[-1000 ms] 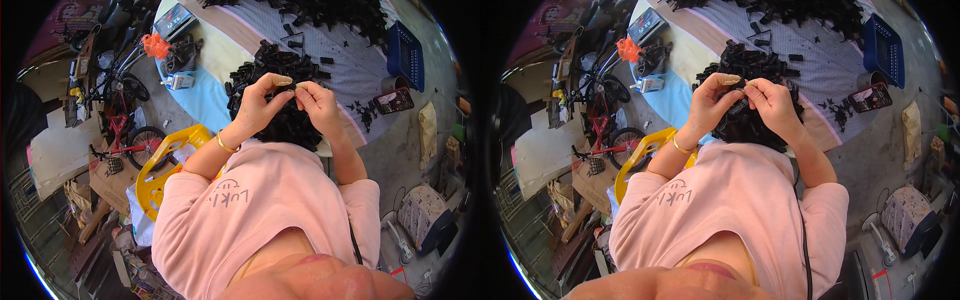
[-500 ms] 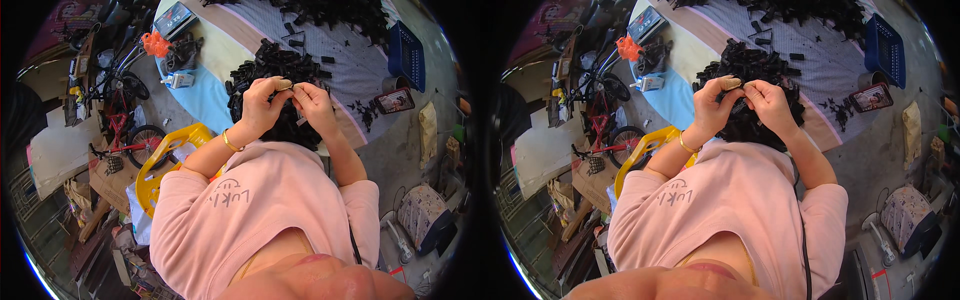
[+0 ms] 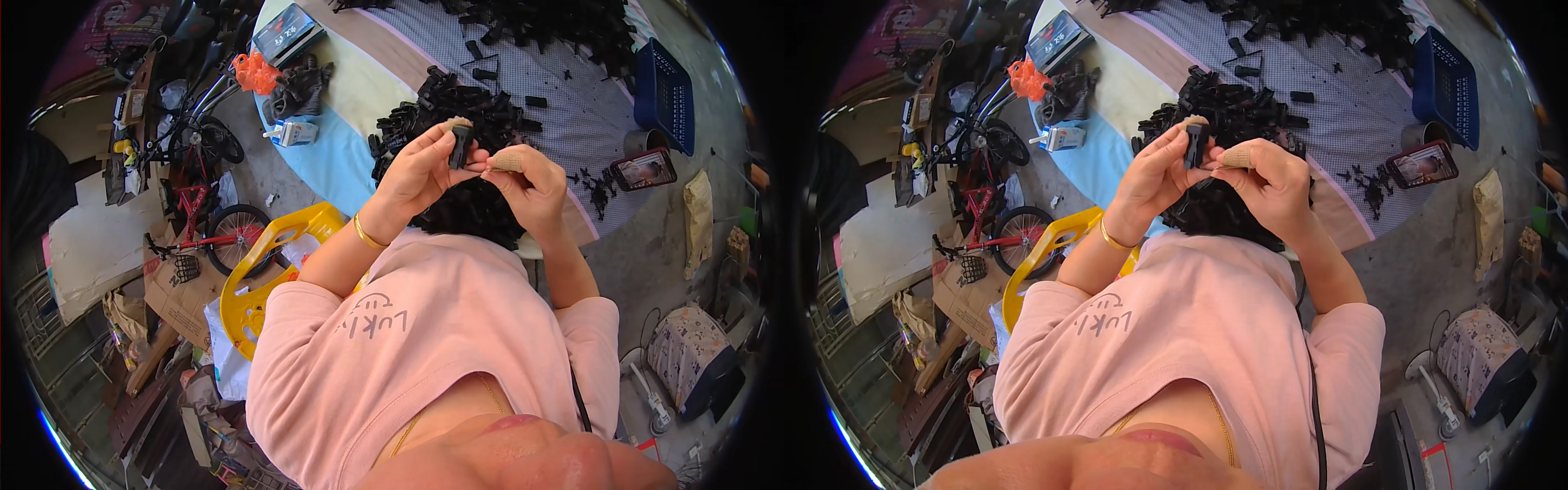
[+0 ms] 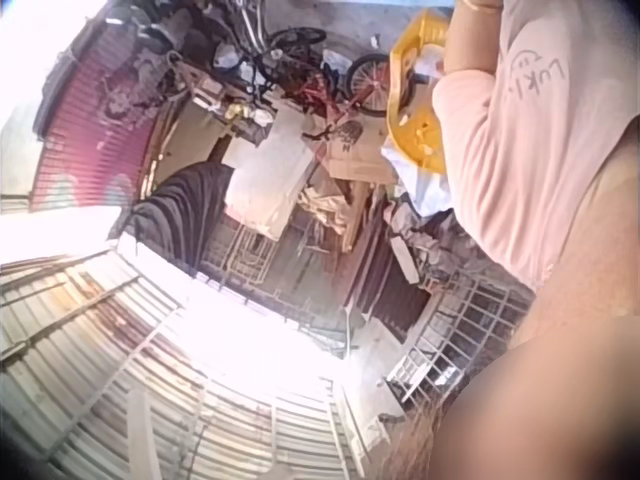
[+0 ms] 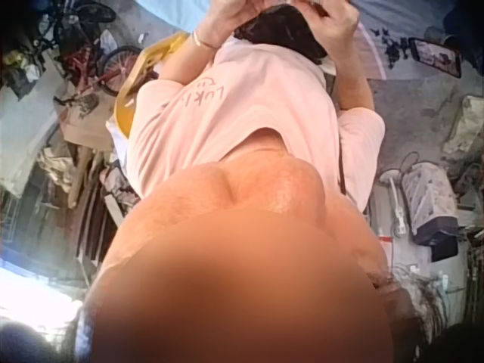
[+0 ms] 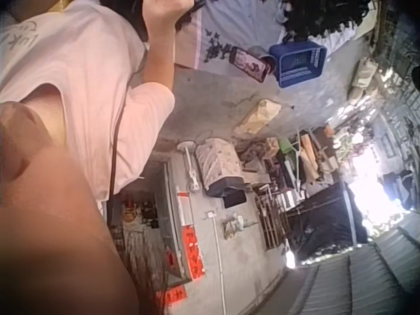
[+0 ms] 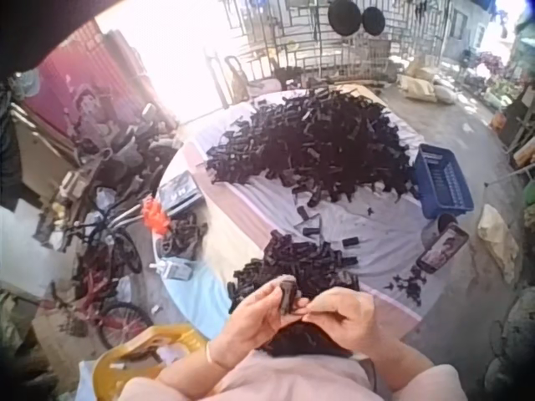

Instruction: Manually preparing and separating bunches of synthetic hair extensions at a workbench.

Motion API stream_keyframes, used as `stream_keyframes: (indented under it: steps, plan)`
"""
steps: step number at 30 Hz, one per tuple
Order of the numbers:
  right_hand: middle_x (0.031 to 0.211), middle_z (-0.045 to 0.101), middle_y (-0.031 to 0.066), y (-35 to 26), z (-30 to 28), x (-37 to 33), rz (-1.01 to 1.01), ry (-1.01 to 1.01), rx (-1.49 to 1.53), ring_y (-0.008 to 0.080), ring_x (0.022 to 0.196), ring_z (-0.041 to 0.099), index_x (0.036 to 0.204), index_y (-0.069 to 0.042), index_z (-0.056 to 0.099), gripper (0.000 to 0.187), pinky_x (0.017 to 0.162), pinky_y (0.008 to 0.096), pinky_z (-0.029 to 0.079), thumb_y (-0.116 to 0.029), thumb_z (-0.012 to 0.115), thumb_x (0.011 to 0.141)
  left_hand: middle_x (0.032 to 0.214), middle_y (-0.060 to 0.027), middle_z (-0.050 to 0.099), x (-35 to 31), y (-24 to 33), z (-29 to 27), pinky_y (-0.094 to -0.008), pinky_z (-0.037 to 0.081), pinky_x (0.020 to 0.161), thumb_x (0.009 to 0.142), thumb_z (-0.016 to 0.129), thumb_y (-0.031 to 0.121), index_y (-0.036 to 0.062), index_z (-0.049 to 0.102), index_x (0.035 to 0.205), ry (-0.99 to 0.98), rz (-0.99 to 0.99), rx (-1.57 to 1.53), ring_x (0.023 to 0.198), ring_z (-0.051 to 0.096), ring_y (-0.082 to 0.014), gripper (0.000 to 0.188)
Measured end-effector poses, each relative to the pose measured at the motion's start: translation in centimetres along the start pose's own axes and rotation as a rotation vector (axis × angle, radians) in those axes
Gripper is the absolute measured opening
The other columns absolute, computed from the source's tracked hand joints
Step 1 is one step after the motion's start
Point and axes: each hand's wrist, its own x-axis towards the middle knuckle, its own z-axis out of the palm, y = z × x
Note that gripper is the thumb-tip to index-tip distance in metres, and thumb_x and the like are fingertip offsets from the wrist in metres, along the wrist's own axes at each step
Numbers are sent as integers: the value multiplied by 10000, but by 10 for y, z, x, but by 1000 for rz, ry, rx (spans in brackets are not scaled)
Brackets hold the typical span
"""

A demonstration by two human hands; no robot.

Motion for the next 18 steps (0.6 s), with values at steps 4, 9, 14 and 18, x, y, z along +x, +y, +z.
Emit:
stream_keyframes:
  steps: [4, 9, 14, 18]
  plan:
    - [701, 567, 2, 4, -7, 8, -25, -39, -4, 39, 543, 435, 761, -20, 567, 165, 471, 173, 337, -41, 719, 700, 1008, -69, 568, -3, 2, 3, -324, 485, 834, 906, 450, 76, 27, 423, 1235, -37, 24, 444, 898, 587, -152, 333]
    - [694, 610, 22, 16, 3, 10, 369, -22, 201, 39, 619, 544, 793, -8, 574, 186, 539, 173, 444, -70, 729, 711, 1055, -73, 556, -7, -4, 20, -252, 479, 819, 834, 540, -1, -5, 438, 1221, -155, 171, 758, 925, 566, -114, 400]
    - [671, 566, -14, 19, 4, 10, 474, -115, 274, 24, 574, 492, 821, -12, 587, 130, 511, 159, 404, -119, 658, 795, 1059, -66, 560, -4, -12, 8, -251, 465, 842, 792, 587, -27, -21, 455, 1176, -10, 245, 932, 966, 553, -113, 406]
    - [661, 538, -32, 19, -5, 7, 778, -176, 551, 19, 574, 468, 880, -7, 609, 142, 502, 158, 375, -144, 590, 851, 1053, -64, 561, -2, -10, 4, -255, 458, 852, 818, 551, -32, -11, 447, 1184, 20, 288, 783, 961, 553, -115, 381]
